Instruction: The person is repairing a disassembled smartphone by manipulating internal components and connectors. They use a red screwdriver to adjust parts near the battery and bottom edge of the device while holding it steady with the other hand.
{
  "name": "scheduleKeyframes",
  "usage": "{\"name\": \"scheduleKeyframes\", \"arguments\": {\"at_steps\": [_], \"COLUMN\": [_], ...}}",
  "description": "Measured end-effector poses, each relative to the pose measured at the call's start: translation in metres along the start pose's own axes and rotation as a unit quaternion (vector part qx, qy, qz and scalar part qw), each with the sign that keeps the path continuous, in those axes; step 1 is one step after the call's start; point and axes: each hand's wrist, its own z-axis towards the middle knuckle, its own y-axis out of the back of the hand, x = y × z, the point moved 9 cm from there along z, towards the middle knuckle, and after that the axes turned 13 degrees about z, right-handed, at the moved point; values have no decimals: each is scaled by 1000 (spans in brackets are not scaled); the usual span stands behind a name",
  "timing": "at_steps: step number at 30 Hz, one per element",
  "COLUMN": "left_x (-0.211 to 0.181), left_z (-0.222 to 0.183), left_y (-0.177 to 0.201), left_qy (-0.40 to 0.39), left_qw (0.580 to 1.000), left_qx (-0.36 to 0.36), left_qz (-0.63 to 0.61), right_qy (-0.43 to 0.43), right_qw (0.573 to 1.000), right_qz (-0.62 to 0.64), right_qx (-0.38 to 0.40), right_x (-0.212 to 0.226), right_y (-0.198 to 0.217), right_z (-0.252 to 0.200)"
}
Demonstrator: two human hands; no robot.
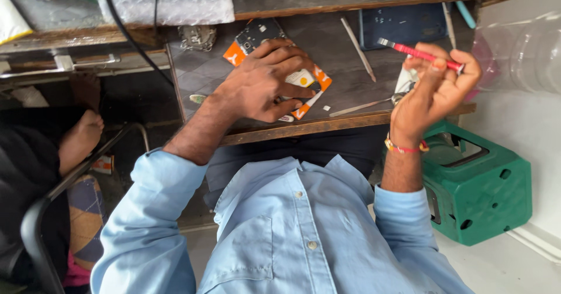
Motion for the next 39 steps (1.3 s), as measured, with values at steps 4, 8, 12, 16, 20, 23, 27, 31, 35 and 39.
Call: {"name": "scheduleKeyframes", "arguments": {"at_steps": [4, 8, 12, 16, 20, 23, 27, 31, 35, 39], "left_x": [2, 3, 3, 3, 3, 4, 3, 3, 3, 3], "left_z": [-1, -2, -2, -3, -2, -3, -3, -4, -5, -5], "left_y": [-3, -3, -2, -2, -4, -4, -2, -1, -2, -3], "left_qy": [3, -1, 4, 7, 0, -1, 0, 0, 0, -2], "left_qw": [1000, 1000, 1000, 1000, 1000, 1000, 1000, 1000, 1000, 1000], "left_qx": [-2, -5, -5, -3, -10, -10, -14, -19, -20, -19], "left_qz": [-1, -1, -8, -11, -3, -8, -4, -7, -9, -3], "right_qy": [-14, -23, -9, 5, 9, -4, -3, -3, -9, -13], "right_qw": [998, 987, 977, 970, 970, 972, 971, 969, 970, 969], "right_qz": [-11, -91, -109, -133, -145, -137, -138, -141, -138, -140], "right_qx": [53, 130, 181, 201, 194, 190, 195, 203, 200, 204], "right_x": [18, 19, 17, 19, 18, 15, 14, 13, 10, 10], "right_y": [-25, -60, -84, -91, -89, -86, -87, -89, -87, -87], "right_z": [-26, -45, -50, -50, -51, -51, -53, -53, -54, -54]}}
